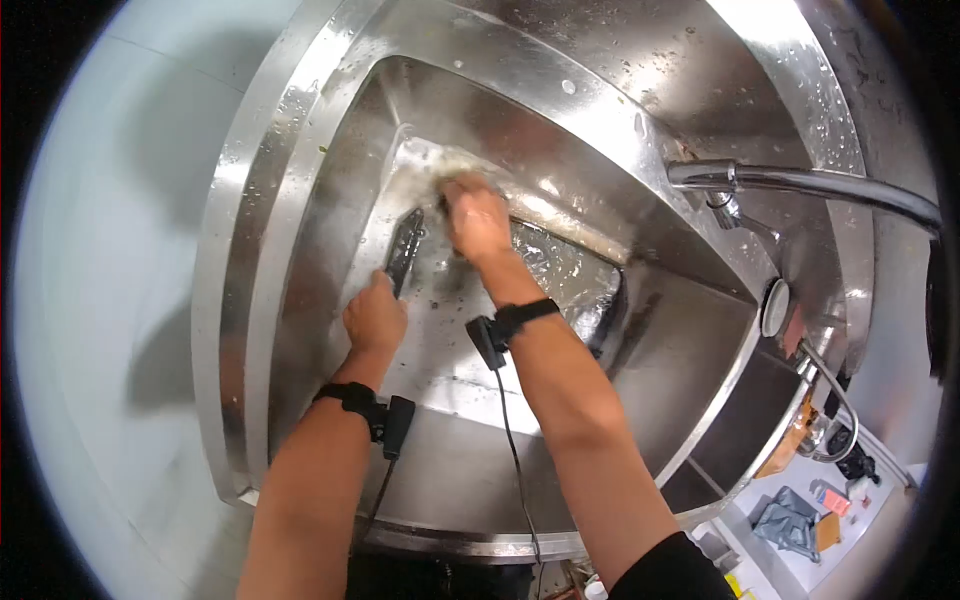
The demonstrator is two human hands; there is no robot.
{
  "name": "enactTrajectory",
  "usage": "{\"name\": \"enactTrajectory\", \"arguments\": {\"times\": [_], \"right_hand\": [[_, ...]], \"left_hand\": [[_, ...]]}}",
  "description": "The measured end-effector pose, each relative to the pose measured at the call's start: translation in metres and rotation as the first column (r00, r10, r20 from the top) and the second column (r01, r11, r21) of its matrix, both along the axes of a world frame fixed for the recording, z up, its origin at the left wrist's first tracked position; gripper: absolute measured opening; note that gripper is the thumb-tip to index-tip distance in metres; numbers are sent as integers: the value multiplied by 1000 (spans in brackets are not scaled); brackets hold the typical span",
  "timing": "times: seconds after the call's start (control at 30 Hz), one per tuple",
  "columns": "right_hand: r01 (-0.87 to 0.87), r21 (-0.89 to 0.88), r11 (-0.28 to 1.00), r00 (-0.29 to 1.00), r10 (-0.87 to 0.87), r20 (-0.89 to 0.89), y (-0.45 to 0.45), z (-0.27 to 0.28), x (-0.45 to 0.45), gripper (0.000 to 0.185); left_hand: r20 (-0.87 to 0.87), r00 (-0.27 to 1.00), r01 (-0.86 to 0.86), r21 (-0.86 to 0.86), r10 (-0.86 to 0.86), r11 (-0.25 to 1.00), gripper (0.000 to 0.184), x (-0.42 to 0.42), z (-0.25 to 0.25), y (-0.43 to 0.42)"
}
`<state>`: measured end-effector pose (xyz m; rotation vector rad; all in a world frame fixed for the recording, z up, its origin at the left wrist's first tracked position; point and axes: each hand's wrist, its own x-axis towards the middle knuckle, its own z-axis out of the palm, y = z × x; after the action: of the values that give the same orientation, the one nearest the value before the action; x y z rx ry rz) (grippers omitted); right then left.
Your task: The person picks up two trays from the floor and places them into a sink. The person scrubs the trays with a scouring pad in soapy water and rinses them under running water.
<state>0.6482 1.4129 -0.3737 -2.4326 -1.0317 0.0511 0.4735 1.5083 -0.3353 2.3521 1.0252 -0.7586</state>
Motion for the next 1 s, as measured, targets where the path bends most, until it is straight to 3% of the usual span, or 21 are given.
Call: {"name": "enactTrajectory", "arguments": {"times": [0.1,0.13,0.17,0.2,0.23,0.33,0.43,0.53,0.6,0.67,0.73,0.8,0.83,0.93,0.97,1.0], "right_hand": [[-73,87,994,997,75,-24,-10,4,8,23],[-20,95,995,1000,18,20,-37,-4,11,22],[35,-40,999,998,-33,55,-73,-13,14,21],[114,-38,993,988,-110,106,-108,5,10,20],[170,-230,958,984,-153,87,-163,-7,13,24],[380,-176,908,919,-349,182,-265,-5,8,24],[530,-246,811,844,-475,251,-235,27,-13,18],[655,51,754,750,-640,-166,-156,7,-41,14],[530,154,834,839,-489,-239,-97,-9,-54,12],[608,303,734,780,-483,-397,-34,-7,-58,15],[662,446,602,721,-348,-600,17,-9,-61,15],[507,346,790,833,-346,-431,40,7,-75,13],[442,326,836,857,-287,-428,39,9,-88,12],[141,351,926,939,-12,-344,7,5,-151,12],[108,303,947,925,16,-379,0,10,-162,12],[73,253,965,908,40,-416,-8,16,-170,12]], "left_hand": [[18,1000,9,15,-9,1000,36,-5,-4,3],[32,999,-3,19,2,1000,37,-1,-10,6],[36,999,-8,9,8,1000,39,-7,-15,8],[38,999,-13,-6,13,1000,40,-11,-19,7],[45,999,-6,4,5,1000,39,-11,-21,6],[40,999,-18,-14,18,1000,37,-9,-18,4],[21,995,-98,-87,100,991,37,-4,-9,5],[26,981,-190,-79,193,979,42,-3,-16,-2],[1,974,-225,-107,227,968,48,-2,-13,-5],[65,763,-560,-432,644,707,52,-10,-40,-4],[-25,423,-702,-641,906,310,56,-16,-59,-6],[-192,43,-698,-708,980,-108,58,-19,-66,-12],[-247,-8,-537,-816,969,-213,60,-22,-51,-9],[-276,-139,-645,-704,951,-298,58,-19,-68,2],[-397,-111,-538,-747,911,-391,60,-15,-42,6],[-412,-88,-515,-761,907,-395,61,-22,-52,5]]}}
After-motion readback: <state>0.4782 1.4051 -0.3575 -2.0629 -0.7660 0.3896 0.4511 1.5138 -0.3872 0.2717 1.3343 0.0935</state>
